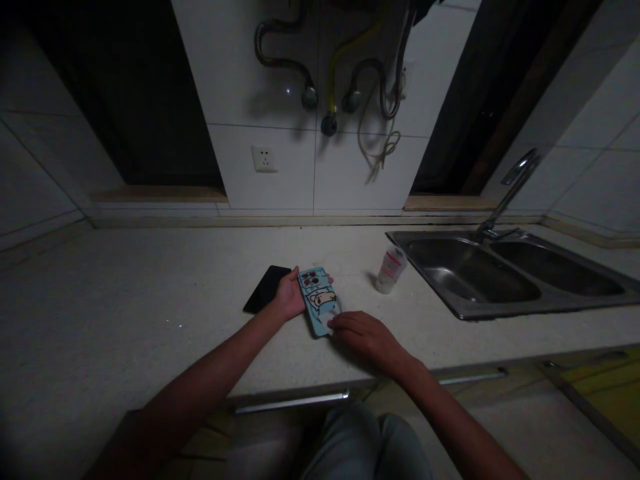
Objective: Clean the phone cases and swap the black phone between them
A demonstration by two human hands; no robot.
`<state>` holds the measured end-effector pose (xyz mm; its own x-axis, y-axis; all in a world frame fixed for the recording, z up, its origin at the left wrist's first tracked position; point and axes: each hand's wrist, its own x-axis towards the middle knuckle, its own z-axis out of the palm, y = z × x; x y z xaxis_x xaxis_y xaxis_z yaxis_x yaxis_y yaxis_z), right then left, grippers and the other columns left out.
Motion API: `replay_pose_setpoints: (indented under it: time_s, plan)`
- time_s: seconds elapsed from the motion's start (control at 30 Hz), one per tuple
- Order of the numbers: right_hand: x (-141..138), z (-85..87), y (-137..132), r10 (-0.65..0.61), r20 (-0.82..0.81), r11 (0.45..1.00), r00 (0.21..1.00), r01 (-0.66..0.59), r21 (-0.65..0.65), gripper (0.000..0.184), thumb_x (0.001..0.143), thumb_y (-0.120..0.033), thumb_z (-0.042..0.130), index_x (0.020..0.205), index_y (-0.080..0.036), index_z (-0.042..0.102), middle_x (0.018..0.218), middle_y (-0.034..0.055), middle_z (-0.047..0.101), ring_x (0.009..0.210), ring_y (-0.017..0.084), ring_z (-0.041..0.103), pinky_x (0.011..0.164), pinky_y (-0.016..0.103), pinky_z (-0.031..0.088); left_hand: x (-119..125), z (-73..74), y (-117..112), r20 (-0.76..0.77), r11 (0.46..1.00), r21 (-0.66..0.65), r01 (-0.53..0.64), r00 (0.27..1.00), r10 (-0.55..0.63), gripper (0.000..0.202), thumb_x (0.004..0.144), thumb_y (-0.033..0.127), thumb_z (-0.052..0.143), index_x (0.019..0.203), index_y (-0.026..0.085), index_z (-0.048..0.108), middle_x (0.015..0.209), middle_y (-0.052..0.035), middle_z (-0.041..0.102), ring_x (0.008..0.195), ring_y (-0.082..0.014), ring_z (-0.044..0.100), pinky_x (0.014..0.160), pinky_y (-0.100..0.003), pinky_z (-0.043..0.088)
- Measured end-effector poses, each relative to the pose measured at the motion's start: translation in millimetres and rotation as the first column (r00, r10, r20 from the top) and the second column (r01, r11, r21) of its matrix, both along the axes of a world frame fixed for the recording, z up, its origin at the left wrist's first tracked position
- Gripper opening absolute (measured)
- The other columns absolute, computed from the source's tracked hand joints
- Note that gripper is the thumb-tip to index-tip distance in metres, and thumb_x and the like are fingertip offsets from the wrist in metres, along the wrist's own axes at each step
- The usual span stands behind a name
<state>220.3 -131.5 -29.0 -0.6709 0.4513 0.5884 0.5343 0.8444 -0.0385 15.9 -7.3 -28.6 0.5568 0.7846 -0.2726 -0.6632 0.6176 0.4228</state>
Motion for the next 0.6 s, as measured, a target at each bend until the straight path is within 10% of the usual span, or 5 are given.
replay_pose_setpoints:
  time_s: [0.27, 0.43, 0.6]
  plan:
    - [19, -1.6, 8, -0.191, -0.178, 0.942, 0.965, 0.129, -0.311, 0.017, 0.099, -0.027, 0.049, 0.100, -0.022, 0.065, 0.097, 0.0077, 0.073, 0.088, 0.019, 0.069, 0.078, 0.032, 0.056, -3, 3.2, -1, -0.060, 1.000, 0.023, 0.008, 0.998, -0.006, 0.066, 0.099, 0.051, 0.027, 0.120, -0.002, 0.061, 0.093, -0.0247, 0.073, 0.086, -0.0334, 0.072, 0.081, -0.046, 0.053]
    - [-1, 5.0, 3, -0.529, -0.352, 0.765, 0.772, 0.256, -0.591, 0.026, 0.099, -0.039, 0.043, 0.105, -0.019, 0.058, 0.084, 0.0046, 0.067, 0.071, 0.018, 0.061, 0.065, 0.029, 0.050, -5, 7.8, 1, -0.128, 0.998, 0.054, 0.008, 0.992, -0.001, 0.066, 0.093, 0.065, 0.040, 0.100, 0.006, 0.068, 0.081, -0.0177, 0.072, 0.072, -0.0272, 0.070, 0.069, -0.039, 0.054]
    - [-37, 16.4, 2, -0.595, -0.292, 0.590, 0.749, 0.159, -0.792, 0.041, 0.094, -0.055, 0.045, 0.112, -0.020, 0.057, 0.070, -0.0013, 0.060, 0.060, 0.016, 0.053, 0.055, 0.027, 0.040, 6, 8.2, -9, -0.221, 0.985, 0.165, -0.059, 0.971, 0.095, 0.051, 0.086, 0.064, 0.058, 0.100, 0.016, 0.064, 0.082, -0.0072, 0.068, 0.071, -0.0189, 0.065, 0.066, -0.030, 0.052]
